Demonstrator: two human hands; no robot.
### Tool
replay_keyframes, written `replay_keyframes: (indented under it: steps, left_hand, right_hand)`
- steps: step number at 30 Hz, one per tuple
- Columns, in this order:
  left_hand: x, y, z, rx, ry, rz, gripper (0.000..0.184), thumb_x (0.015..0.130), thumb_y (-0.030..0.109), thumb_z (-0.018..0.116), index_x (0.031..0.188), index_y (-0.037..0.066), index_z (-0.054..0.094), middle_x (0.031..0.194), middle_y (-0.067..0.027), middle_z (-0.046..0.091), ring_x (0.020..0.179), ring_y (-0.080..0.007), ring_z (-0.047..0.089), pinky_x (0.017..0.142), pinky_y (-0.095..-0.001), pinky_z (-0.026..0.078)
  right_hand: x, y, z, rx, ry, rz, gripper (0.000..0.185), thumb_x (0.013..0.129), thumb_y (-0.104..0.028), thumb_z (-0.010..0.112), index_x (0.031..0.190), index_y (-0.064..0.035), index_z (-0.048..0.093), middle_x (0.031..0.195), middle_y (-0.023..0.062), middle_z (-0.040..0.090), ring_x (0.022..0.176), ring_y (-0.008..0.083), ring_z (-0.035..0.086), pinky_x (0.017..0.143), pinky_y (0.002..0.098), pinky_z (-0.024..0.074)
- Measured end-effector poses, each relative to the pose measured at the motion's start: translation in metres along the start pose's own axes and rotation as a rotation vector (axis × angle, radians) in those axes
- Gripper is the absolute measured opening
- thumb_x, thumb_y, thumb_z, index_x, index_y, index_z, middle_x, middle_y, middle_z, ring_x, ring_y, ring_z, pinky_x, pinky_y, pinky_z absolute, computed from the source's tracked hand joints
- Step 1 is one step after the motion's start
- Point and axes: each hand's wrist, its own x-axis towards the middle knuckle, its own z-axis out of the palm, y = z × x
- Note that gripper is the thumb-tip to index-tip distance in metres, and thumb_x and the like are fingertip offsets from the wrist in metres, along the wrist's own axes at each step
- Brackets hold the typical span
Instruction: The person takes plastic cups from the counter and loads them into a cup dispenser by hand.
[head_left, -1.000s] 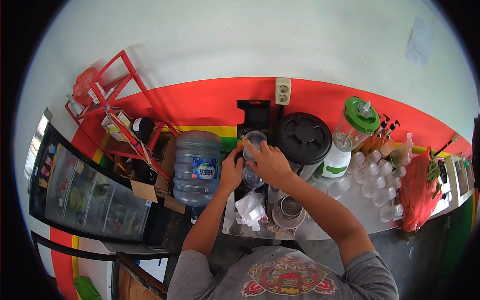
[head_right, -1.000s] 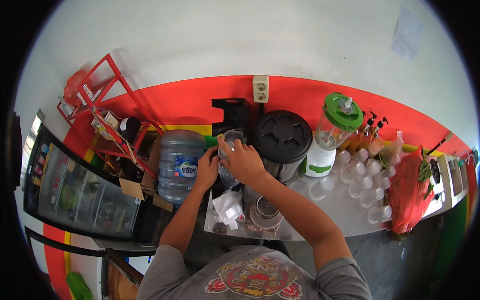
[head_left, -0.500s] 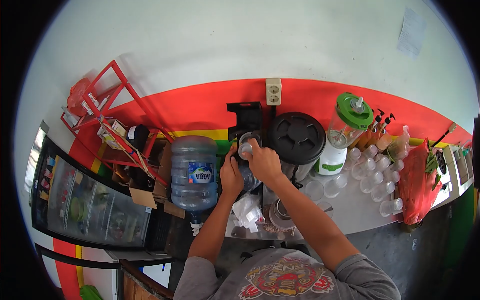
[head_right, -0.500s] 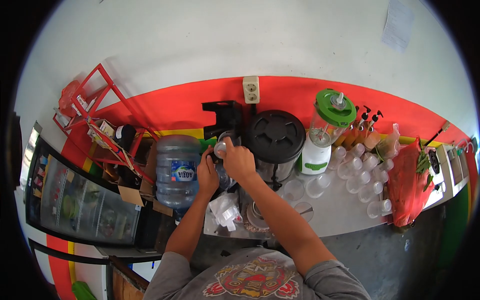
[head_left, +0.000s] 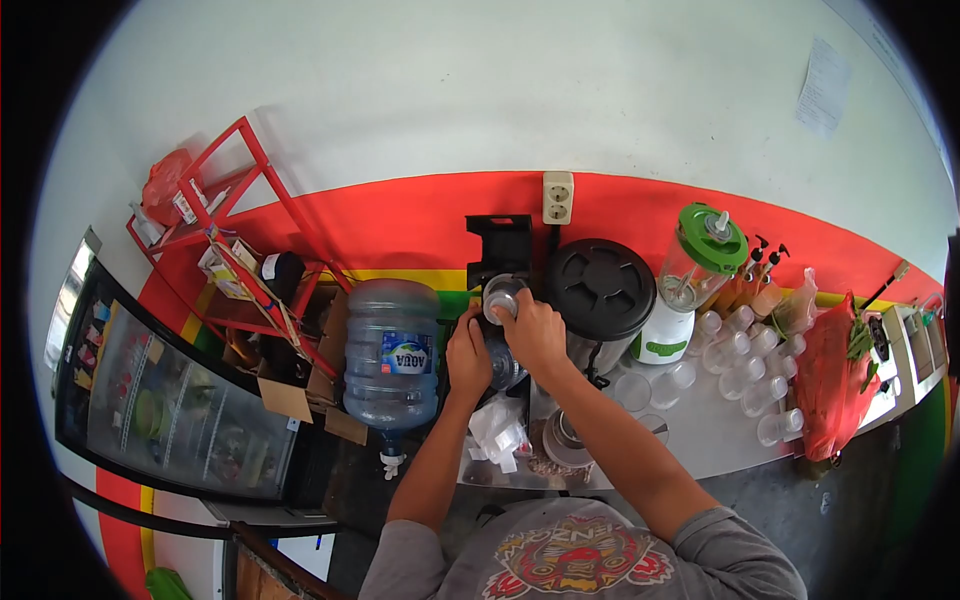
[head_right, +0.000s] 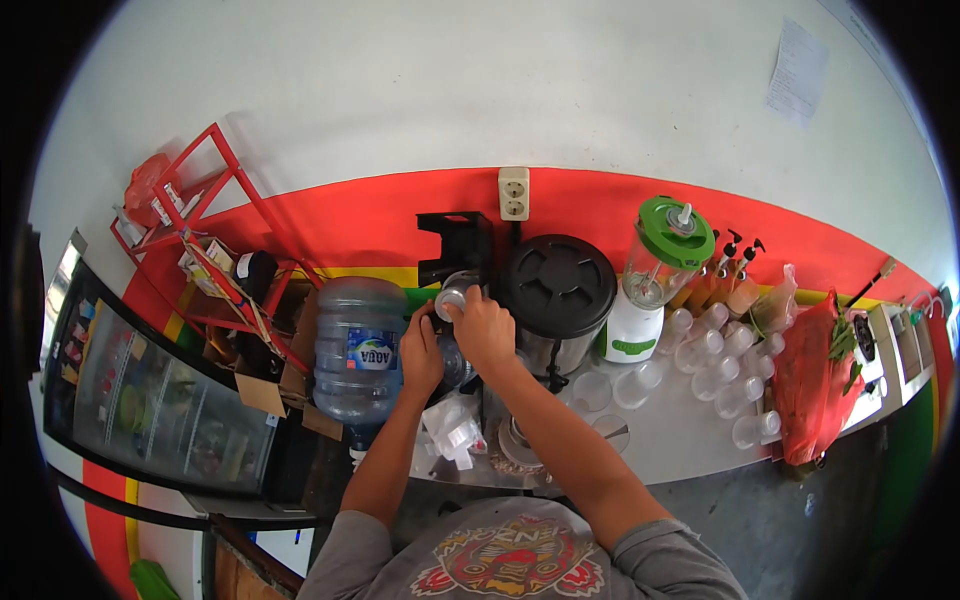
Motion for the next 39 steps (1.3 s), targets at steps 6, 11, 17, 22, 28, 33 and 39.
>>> replay_keyframes:
  steps: [6, 11, 17, 22, 28, 33, 39]
  left_hand:
    - [0.0, -0.007, -0.004, -0.062, -0.059, -0.087, 0.039, 0.114, 0.023, 0.046, 0.137, -0.003, 0.062, 0.134, -0.0219, 0.071, 0.114, -0.0345, 0.072, 0.097, -0.0424, 0.056]
    - [-0.015, 0.013, -0.021, -0.268, 0.156, -0.126, 0.03, 0.104, 0.007, 0.062, 0.134, 0.001, 0.062, 0.148, -0.0169, 0.064, 0.129, -0.0297, 0.064, 0.102, -0.0425, 0.052]
    - [-0.047, 0.076, -0.039, -0.355, 0.255, -0.081, 0.024, 0.101, -0.001, 0.062, 0.125, 0.003, 0.063, 0.145, -0.0145, 0.065, 0.126, -0.0233, 0.062, 0.107, -0.0357, 0.047]
    - [-0.075, 0.166, -0.013, -0.52, 0.085, -0.026, 0.014, 0.101, -0.001, 0.06, 0.113, 0.0, 0.065, 0.13, -0.017, 0.071, 0.113, -0.0181, 0.064, 0.105, -0.0351, 0.048]
    - [-0.106, 0.241, 0.059, -0.595, -0.289, 0.033, 0.013, 0.097, 0.0, 0.062, 0.109, 0.0, 0.068, 0.124, -0.0143, 0.074, 0.114, -0.0186, 0.066, 0.099, -0.0324, 0.046]
    - [-0.138, 0.271, 0.134, -0.516, -0.632, -0.014, 0.012, 0.096, 0.006, 0.066, 0.108, 0.003, 0.069, 0.123, -0.0099, 0.077, 0.112, -0.0157, 0.067, 0.092, -0.0301, 0.045]
    - [-0.181, 0.282, 0.221, -0.497, -0.841, -0.088, 0.01, 0.101, 0.009, 0.065, 0.108, 0.004, 0.07, 0.123, -0.0082, 0.078, 0.107, -0.0162, 0.07, 0.09, -0.0312, 0.049]
  right_hand:
    - [-0.012, 0.012, -0.015, 0.072, -0.036, -0.038, 0.052, 0.098, -0.043, 0.074, 0.124, 0.0011, 0.065, 0.098, 0.0271, 0.075, 0.093, 0.045, 0.075, 0.074, 0.0526, 0.0602]
    - [-0.045, 0.03, -0.064, 0.205, 0.013, -0.099, 0.057, 0.098, -0.039, 0.075, 0.135, 0.0027, 0.063, 0.119, 0.0251, 0.072, 0.097, 0.0387, 0.076, 0.077, 0.0459, 0.0618]
    - [-0.097, 0.091, -0.152, 0.419, 0.078, 0.14, 0.038, 0.098, -0.017, 0.077, 0.127, 0.0061, 0.067, 0.105, 0.0162, 0.075, 0.09, 0.025, 0.077, 0.073, 0.0349, 0.0601]
    - [-0.139, 0.163, -0.194, 0.489, 0.1, 0.394, 0.029, 0.1, -0.015, 0.073, 0.119, 0.0067, 0.071, 0.094, 0.0115, 0.076, 0.08, 0.0167, 0.072, 0.07, 0.0333, 0.0585]
    - [-0.196, 0.229, -0.25, 0.489, 0.115, 0.539, 0.027, 0.1, -0.015, 0.073, 0.118, 0.0053, 0.073, 0.091, 0.0105, 0.077, 0.078, 0.0164, 0.072, 0.07, 0.0327, 0.0583]
    - [-0.241, 0.293, -0.302, 0.378, 0.187, 0.65, 0.025, 0.099, -0.014, 0.073, 0.116, 0.0043, 0.073, 0.092, 0.0124, 0.077, 0.08, 0.0193, 0.073, 0.077, 0.0339, 0.0581]
    - [-0.275, 0.36, -0.363, 0.087, 0.5, 0.586, 0.019, 0.094, -0.011, 0.076, 0.108, 0.0022, 0.074, 0.091, 0.0141, 0.075, 0.08, 0.0246, 0.071, 0.074, 0.0362, 0.0556]
